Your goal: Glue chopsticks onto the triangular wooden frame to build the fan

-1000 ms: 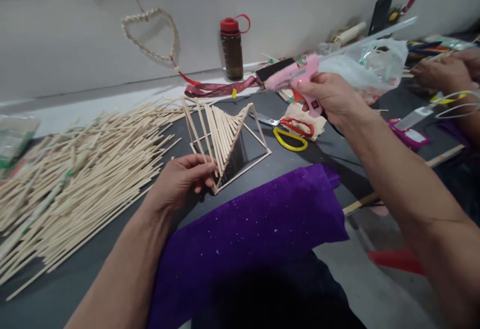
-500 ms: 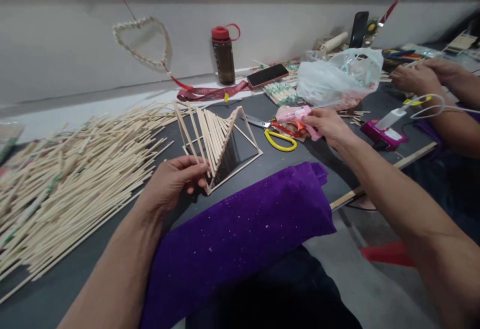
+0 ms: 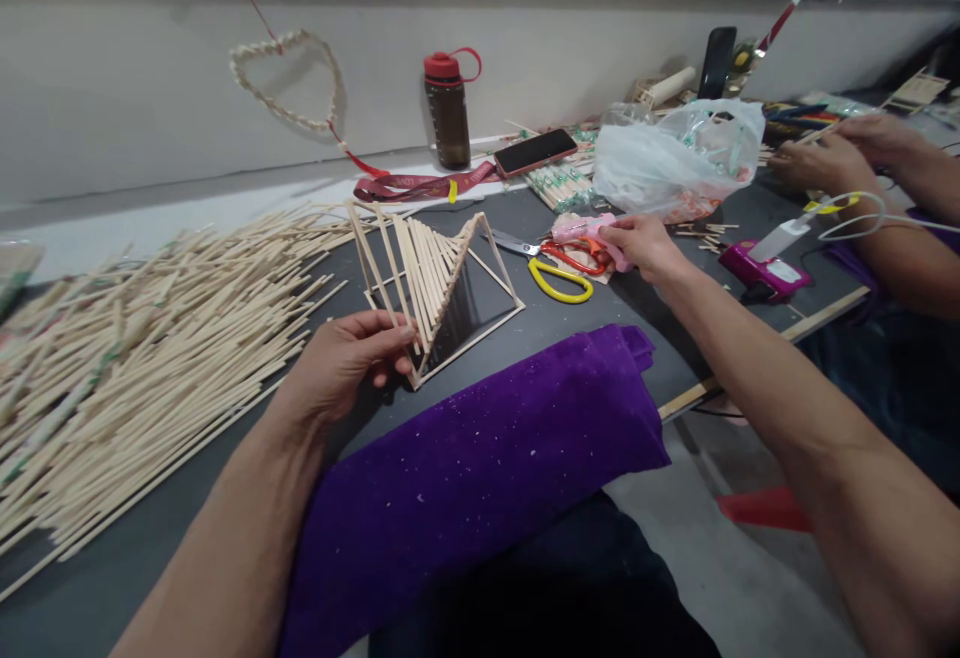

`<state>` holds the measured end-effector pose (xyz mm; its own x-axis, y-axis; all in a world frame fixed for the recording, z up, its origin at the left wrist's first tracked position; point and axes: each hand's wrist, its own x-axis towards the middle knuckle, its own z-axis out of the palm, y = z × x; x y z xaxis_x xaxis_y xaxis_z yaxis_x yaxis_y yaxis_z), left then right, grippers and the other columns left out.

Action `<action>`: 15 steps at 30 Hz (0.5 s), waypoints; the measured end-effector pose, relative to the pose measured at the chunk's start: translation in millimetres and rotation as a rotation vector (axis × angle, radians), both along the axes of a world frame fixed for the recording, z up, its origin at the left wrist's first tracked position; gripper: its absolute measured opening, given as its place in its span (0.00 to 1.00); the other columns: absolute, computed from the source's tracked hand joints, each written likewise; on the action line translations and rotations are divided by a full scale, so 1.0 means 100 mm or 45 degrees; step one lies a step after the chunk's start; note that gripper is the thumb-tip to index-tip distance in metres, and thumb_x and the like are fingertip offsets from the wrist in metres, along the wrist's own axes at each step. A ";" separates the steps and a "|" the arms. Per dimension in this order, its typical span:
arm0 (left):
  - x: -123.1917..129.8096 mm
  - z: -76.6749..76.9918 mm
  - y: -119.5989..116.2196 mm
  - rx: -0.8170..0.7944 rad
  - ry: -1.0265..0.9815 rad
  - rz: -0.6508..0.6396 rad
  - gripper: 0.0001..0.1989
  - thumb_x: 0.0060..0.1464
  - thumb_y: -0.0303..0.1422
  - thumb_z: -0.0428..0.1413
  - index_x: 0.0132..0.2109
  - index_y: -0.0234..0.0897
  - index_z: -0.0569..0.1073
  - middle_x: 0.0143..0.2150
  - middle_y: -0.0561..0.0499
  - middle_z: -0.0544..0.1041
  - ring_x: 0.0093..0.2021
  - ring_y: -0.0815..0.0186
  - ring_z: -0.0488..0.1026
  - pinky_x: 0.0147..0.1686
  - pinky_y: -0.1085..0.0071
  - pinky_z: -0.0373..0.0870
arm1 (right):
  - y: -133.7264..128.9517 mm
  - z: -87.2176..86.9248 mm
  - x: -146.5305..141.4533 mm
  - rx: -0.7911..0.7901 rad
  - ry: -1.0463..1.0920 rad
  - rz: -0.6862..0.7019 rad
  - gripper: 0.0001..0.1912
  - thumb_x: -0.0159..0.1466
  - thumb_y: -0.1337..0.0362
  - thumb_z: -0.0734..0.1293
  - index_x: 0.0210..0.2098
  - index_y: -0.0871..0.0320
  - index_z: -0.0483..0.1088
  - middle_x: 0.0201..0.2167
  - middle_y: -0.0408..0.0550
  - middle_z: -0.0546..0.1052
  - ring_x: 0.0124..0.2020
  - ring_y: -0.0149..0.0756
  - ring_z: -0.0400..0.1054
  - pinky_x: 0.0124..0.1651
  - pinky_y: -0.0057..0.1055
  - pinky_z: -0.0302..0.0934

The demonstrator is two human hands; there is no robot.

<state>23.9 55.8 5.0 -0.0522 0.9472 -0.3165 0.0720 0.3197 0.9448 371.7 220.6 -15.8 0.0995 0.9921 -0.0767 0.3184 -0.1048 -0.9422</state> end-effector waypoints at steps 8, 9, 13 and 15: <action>-0.01 -0.02 -0.02 0.001 -0.028 0.002 0.10 0.44 0.34 0.65 0.31 0.33 0.75 0.18 0.52 0.73 0.16 0.74 0.68 0.13 0.82 0.55 | -0.01 0.11 0.10 0.236 -1.148 -0.131 0.24 0.58 0.54 0.67 0.48 0.64 0.70 0.40 0.61 0.76 0.45 0.52 0.70 0.47 0.45 0.62; -0.01 -0.02 -0.02 0.001 -0.034 0.001 0.10 0.44 0.34 0.65 0.31 0.33 0.75 0.17 0.52 0.73 0.15 0.74 0.67 0.13 0.82 0.55 | -0.06 0.17 0.07 0.320 -1.202 -0.126 0.23 0.59 0.55 0.66 0.48 0.64 0.71 0.41 0.62 0.76 0.45 0.52 0.69 0.47 0.45 0.61; -0.01 -0.03 -0.03 -0.004 -0.031 -0.007 0.09 0.46 0.34 0.64 0.31 0.33 0.75 0.17 0.52 0.73 0.15 0.75 0.65 0.13 0.81 0.54 | -0.20 0.53 -0.28 0.785 -1.041 0.055 0.13 0.61 0.61 0.64 0.43 0.58 0.75 0.39 0.55 0.77 0.40 0.41 0.69 0.44 0.37 0.60; -0.01 -0.04 -0.03 -0.009 -0.033 -0.001 0.08 0.46 0.34 0.64 0.31 0.34 0.75 0.17 0.53 0.73 0.15 0.76 0.66 0.13 0.81 0.55 | -0.22 0.74 -0.55 0.888 -0.848 0.252 0.10 0.61 0.63 0.64 0.38 0.55 0.76 0.36 0.48 0.78 0.35 0.36 0.68 0.39 0.31 0.59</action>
